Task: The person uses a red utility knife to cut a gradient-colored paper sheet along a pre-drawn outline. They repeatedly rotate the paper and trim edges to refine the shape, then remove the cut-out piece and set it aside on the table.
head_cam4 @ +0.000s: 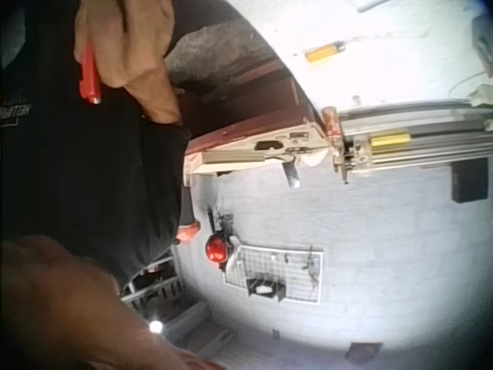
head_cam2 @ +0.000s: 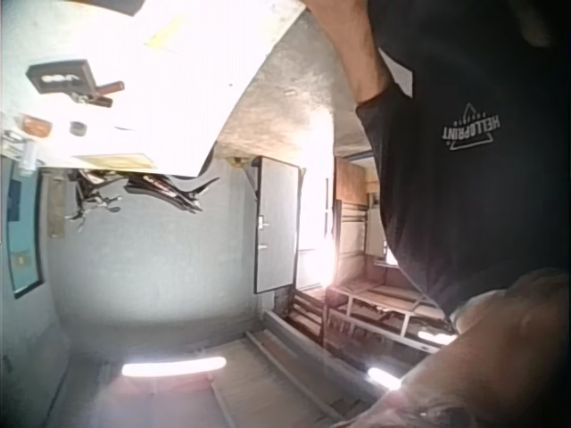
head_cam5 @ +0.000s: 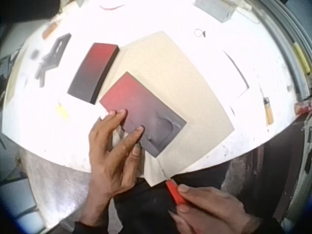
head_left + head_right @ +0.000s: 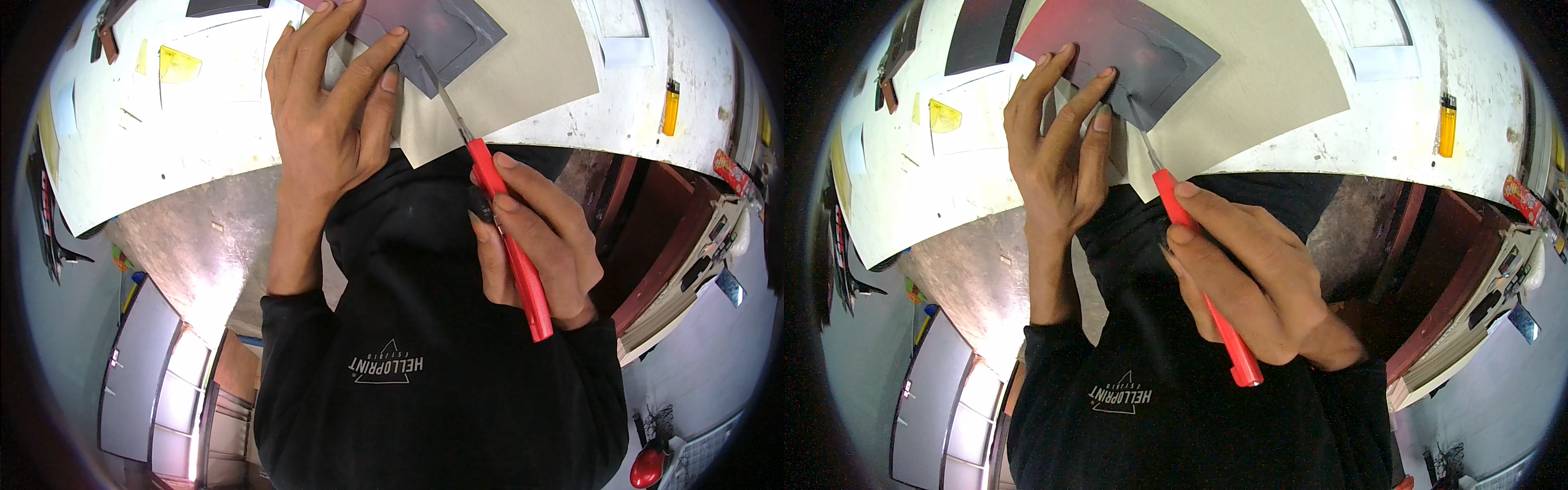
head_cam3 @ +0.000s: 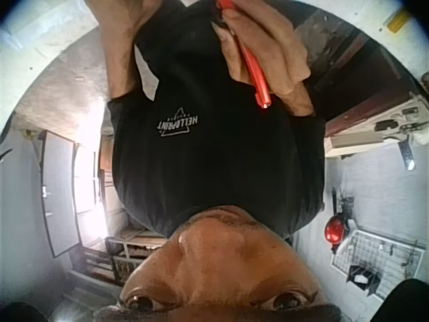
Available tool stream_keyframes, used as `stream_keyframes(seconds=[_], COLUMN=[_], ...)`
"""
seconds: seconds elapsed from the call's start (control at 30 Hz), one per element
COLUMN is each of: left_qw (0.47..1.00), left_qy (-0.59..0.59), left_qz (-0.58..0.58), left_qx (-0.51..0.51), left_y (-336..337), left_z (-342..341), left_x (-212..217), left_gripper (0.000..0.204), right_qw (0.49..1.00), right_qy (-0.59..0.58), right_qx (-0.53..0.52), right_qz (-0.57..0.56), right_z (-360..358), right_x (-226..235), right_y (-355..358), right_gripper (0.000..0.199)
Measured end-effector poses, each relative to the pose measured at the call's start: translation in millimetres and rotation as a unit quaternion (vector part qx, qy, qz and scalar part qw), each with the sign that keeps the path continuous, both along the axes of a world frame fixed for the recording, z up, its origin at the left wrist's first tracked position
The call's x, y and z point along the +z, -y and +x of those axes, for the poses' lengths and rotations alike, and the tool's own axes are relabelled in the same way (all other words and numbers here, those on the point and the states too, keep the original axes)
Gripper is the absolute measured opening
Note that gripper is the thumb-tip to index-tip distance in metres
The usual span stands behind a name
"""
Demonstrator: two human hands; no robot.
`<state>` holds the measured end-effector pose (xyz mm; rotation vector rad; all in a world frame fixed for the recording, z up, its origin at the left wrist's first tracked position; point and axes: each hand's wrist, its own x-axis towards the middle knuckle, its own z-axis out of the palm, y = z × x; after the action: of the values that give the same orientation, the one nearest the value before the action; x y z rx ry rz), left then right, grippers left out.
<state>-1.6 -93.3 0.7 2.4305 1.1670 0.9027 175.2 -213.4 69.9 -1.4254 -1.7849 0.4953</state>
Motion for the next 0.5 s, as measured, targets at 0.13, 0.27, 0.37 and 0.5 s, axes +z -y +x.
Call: stream_keyframes(seconds=[0.13,0.27,0.37,0.5], left_qw=[1.0,1.0,1.0,1.0], left_qy=[0.0,0.0,0.005,0.007], left_qz=[-0.002,0.003,0.006,0.003], left_qx=[0.001,0.002,0.003,0.004], left_y=[-0.9,-0.4,0.4,0.0], left_z=[0.0,-0.7,1.6,2.1], left_x=[0.4,-1.1,-1.5,-0.6], left_gripper=[0.032,0.031,0.03,0.029], right_qw=[1.0,0.999,0.998,0.998], right_qy=[-0.001,-0.036,-0.056,-0.063], right_qx=[-0.002,-0.006,0.0,0.011], right_qz=[-0.013,0.028,0.038,0.017], right_z=[1.7,3.6,7.3,12.6], right_x=[0.2,-2.6,-3.8,-2.5], right_y=[0.6,-3.6,-4.0,-5.9], right_gripper=[0.033,0.028,0.026,0.026])
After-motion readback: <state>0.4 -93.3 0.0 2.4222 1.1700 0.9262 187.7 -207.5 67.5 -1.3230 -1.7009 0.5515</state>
